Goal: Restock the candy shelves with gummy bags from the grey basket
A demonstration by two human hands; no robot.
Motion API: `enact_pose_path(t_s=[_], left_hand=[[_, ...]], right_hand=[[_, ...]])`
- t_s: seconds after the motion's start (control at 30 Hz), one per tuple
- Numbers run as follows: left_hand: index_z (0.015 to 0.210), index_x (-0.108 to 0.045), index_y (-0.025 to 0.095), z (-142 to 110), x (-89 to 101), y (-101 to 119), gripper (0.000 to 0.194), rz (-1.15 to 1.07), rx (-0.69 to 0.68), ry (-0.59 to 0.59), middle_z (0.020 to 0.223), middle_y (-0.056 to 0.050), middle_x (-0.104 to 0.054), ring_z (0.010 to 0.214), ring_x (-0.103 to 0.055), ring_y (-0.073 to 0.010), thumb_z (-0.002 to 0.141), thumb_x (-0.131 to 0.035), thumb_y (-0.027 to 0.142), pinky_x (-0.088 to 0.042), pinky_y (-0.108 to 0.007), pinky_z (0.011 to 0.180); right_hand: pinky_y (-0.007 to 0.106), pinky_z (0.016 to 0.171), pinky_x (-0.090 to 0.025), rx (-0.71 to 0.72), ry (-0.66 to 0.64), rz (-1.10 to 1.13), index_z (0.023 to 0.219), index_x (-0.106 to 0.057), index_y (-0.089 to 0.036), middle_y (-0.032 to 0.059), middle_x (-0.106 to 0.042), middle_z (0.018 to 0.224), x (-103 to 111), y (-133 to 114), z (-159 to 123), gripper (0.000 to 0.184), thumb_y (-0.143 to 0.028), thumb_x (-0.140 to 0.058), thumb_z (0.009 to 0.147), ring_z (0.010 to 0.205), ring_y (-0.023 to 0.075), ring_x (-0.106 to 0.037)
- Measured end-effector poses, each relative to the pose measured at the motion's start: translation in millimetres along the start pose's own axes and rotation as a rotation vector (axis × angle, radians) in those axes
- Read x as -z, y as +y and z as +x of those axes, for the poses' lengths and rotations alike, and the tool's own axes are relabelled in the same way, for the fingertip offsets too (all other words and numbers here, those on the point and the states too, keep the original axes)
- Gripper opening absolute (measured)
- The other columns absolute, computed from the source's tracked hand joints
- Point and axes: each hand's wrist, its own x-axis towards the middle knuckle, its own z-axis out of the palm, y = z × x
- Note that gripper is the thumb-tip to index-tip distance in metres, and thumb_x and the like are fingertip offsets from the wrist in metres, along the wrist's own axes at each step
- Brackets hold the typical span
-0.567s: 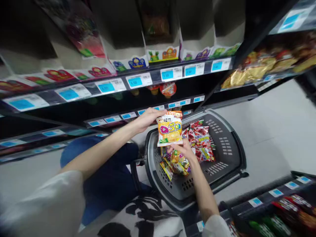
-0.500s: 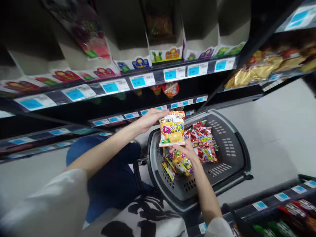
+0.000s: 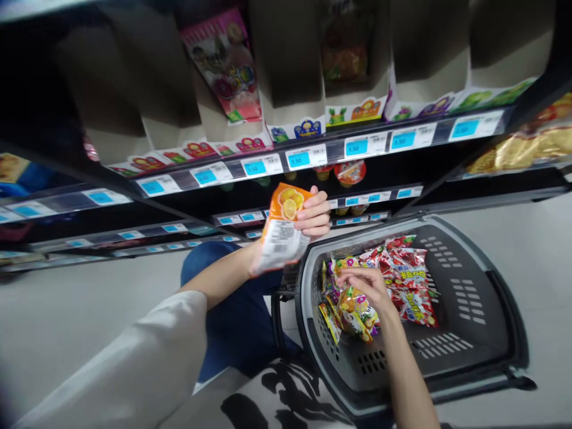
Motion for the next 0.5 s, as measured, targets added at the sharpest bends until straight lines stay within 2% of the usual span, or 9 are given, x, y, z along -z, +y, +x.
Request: enact_pose_path(t_s=[0.13, 0.2, 0.3, 0.4, 0.5], left_hand=[[0.067, -0.045, 0.021, -9, 4.5, 10, 0.037, -0.072, -0.135, 0.004, 0.048, 0.006, -0.029, 0.037, -0.016, -0.0083, 0.099, -0.054, 0.037, -0.021, -0.029, 0.049], [0.067, -0.044, 0.021, -12, 2.9, 14, 0.038, -0.086, -0.153, 0.005, 0.048, 0.006, -0.027, 0.037, -0.015, -0.0086, 0.099, -0.053, 0.039, -0.020, -0.030, 0.049], [0.067, -0.039, 0.021, -14, -3.9, 17, 0.040, -0.066, -0.090, 0.000, 0.049, 0.006, -0.022, 0.038, -0.011, -0.0091, 0.100, -0.050, 0.041, -0.018, -0.030, 0.050], [0.066, -0.034, 0.021, -9, -8.9, 14, 0.042, -0.051, -0.007, -0.012, 0.051, 0.006, -0.016, 0.041, -0.005, -0.0102, 0.101, -0.044, 0.042, -0.015, -0.032, 0.051], [0.061, -0.033, 0.021, 2, -8.3, 11, 0.047, -0.035, 0.049, -0.023, 0.051, 0.005, -0.012, 0.042, -0.003, -0.0117, 0.103, -0.032, 0.041, -0.012, -0.034, 0.051]], right_hand=[[0.030, 0.070, -0.059, 0.019, 0.010, -0.006, 0.105, -0.080, -0.026, 0.0068, -0.078, 0.087, 1, 1, 2, 0.021, -0.033, -0.074, 0.087, 0.074, 0.0209, -0.073], [0.030, 0.070, -0.059, 0.013, 0.008, 0.002, 0.105, -0.080, -0.027, 0.0068, -0.078, 0.086, 2, 1, 2, 0.020, -0.034, -0.075, 0.086, 0.074, 0.0213, -0.073], [0.029, 0.070, -0.060, -0.015, 0.026, -0.019, 0.104, -0.080, -0.026, 0.0072, -0.077, 0.085, 8, 5, 0, 0.022, -0.036, -0.075, 0.085, 0.073, 0.0219, -0.074], [0.028, 0.073, -0.061, -0.062, 0.038, -0.146, 0.103, -0.080, -0.024, 0.0090, -0.077, 0.088, 16, 11, 1, 0.024, -0.039, -0.075, 0.084, 0.077, 0.0231, -0.074], [0.031, 0.081, -0.061, -0.134, -0.052, -0.314, 0.110, -0.077, -0.021, 0.0126, -0.077, 0.101, 13, 18, 9, 0.033, -0.043, -0.074, 0.084, 0.091, 0.0271, -0.074]])
